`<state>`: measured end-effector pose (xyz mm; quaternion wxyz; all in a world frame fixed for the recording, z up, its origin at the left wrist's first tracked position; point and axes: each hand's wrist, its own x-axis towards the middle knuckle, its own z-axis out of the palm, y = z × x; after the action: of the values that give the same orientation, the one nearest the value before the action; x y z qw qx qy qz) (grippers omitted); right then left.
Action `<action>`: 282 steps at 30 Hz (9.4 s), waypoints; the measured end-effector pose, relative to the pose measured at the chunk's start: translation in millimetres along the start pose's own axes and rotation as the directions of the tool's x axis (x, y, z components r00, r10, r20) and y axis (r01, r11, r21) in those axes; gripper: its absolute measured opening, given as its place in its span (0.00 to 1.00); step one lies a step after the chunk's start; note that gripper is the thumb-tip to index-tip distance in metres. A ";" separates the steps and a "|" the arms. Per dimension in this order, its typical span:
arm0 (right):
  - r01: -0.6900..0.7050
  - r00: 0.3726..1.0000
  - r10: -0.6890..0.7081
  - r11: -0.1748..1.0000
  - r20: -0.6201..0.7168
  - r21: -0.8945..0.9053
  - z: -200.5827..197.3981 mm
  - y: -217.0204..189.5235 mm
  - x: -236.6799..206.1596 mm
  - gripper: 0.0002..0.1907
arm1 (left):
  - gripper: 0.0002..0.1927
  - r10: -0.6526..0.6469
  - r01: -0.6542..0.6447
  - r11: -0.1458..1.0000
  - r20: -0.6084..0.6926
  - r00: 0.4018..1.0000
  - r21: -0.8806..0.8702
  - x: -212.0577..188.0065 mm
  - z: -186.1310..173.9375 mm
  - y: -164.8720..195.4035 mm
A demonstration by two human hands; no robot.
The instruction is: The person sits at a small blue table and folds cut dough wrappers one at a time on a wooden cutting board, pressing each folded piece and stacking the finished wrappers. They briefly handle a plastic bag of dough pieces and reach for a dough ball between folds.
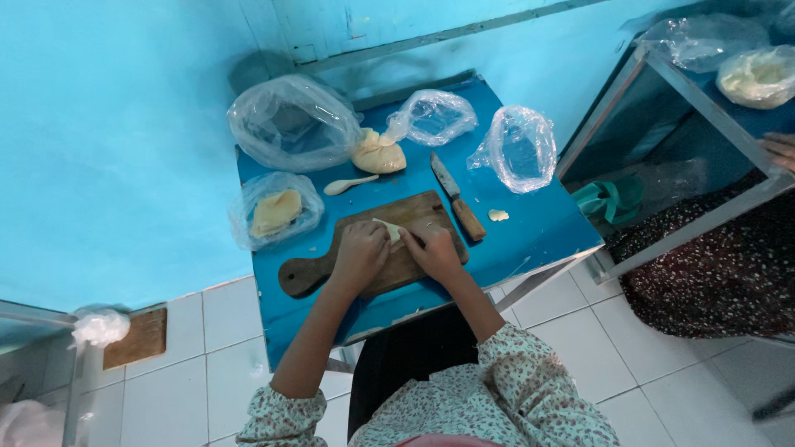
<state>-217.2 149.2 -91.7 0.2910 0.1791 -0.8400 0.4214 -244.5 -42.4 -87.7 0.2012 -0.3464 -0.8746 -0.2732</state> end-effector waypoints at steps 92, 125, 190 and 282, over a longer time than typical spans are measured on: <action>0.106 0.947 -0.092 0.994 0.309 -0.026 -30.8 -22.9 5.8 0.05 | 0.15 -0.091 0.092 0.993 0.022 0.996 -0.075 -27.0 -27.3 5.4; -0.323 0.873 0.277 0.945 0.401 0.053 13.9 25.7 39.0 0.10 | 0.12 -0.459 0.418 0.846 -0.052 0.887 -0.330 -22.3 -34.3 -0.1; -0.352 0.860 0.212 0.905 0.464 0.239 16.5 24.9 42.7 0.14 | 0.06 -0.261 0.245 0.924 -0.016 0.965 -0.294 7.4 13.4 -48.5; -0.513 0.401 0.195 0.857 -0.895 -0.044 -337.5 77.2 -296.0 0.07 | 0.18 -0.162 0.163 0.986 -0.064 0.985 0.017 6.1 18.0 -22.3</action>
<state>81.6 484.6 -167.2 0.5993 -0.2918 -0.6494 0.3659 -267.5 -41.8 -105.8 0.2093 -0.2629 -0.8961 -0.2899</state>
